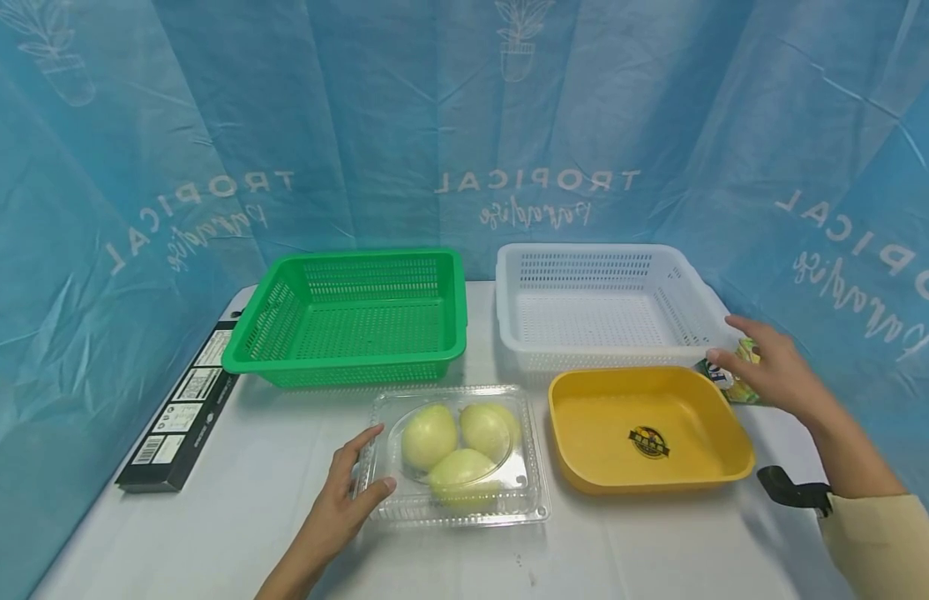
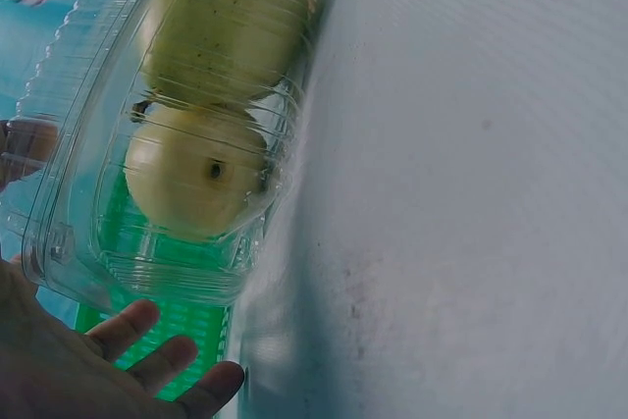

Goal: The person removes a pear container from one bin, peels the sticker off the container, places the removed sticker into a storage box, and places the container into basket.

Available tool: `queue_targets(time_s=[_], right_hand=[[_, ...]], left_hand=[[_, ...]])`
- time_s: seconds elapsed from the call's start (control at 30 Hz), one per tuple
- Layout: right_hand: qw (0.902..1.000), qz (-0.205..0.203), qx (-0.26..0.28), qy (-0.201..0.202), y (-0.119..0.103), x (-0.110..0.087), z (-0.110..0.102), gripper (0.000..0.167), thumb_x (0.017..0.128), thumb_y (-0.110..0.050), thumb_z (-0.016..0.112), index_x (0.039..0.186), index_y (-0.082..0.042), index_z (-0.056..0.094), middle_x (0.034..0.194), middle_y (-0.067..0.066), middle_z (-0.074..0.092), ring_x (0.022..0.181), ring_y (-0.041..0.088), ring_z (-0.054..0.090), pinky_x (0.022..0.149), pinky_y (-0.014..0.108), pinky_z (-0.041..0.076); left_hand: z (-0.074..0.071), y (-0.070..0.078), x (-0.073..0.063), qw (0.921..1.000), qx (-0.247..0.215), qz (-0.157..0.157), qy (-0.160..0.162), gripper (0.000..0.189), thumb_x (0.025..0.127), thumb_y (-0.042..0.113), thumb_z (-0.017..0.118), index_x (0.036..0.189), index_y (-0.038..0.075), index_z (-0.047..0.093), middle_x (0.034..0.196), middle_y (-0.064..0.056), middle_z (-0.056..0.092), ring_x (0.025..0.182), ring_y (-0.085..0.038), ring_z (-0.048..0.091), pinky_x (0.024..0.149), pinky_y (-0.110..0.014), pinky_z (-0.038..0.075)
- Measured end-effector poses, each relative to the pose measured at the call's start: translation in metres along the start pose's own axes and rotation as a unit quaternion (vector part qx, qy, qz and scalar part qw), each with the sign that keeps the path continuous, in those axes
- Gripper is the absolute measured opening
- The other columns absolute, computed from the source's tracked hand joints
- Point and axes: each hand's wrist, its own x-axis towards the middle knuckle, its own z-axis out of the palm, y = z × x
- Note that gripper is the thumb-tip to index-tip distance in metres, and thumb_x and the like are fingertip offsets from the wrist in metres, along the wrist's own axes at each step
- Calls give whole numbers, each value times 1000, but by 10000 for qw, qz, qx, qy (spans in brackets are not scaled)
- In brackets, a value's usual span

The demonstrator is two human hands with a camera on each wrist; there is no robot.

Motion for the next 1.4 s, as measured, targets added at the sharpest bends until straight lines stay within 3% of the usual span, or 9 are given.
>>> queue_targets(time_s=[0.2, 0.5, 0.73, 0.97, 1.4], right_hand=[[9990, 316, -50, -310, 5, 10, 1, 83, 92, -47, 54, 150, -2, 16, 149, 35, 18, 131, 58, 20, 90, 77, 26], [9989, 205, 35, -419, 17, 21, 1, 82, 94, -44, 52, 150, -1, 11, 151, 35, 11, 134, 59, 14, 92, 78, 22], [9974, 315, 58, -650, 25, 29, 2, 86, 93, -47, 51, 151, -2, 6, 152, 34, 6, 133, 59, 14, 91, 78, 23], [9950, 469, 92, -882, 32, 33, 6, 91, 93, -51, 50, 151, -3, 0, 152, 35, 2, 125, 59, 28, 89, 75, 32], [9937, 590, 275, -917, 42, 39, 13, 91, 94, -50, 49, 151, -7, -7, 154, 29, -10, 132, 60, 13, 92, 77, 24]], left_hand=[[0, -2, 0, 10000, -64, 64, 12, 63, 89, 30, 60, 143, 38, 28, 148, -14, 25, 139, -42, 21, 99, -73, 26], [0, -5, 0, 9996, -86, 278, 60, 63, 90, 26, 60, 143, 36, 29, 146, -16, 27, 137, -42, 24, 97, -74, 27], [0, -4, -1, 9998, -67, 159, 36, 63, 90, 28, 60, 143, 35, 29, 146, -16, 27, 137, -42, 23, 98, -74, 25], [0, -2, -1, 9999, -101, 98, 21, 62, 90, 29, 60, 143, 36, 29, 146, -15, 27, 138, -42, 22, 99, -74, 24], [2, 0, -1, 9999, 51, -100, 100, 63, 89, 31, 60, 142, 39, 28, 149, -15, 26, 140, -43, 20, 101, -74, 22]])
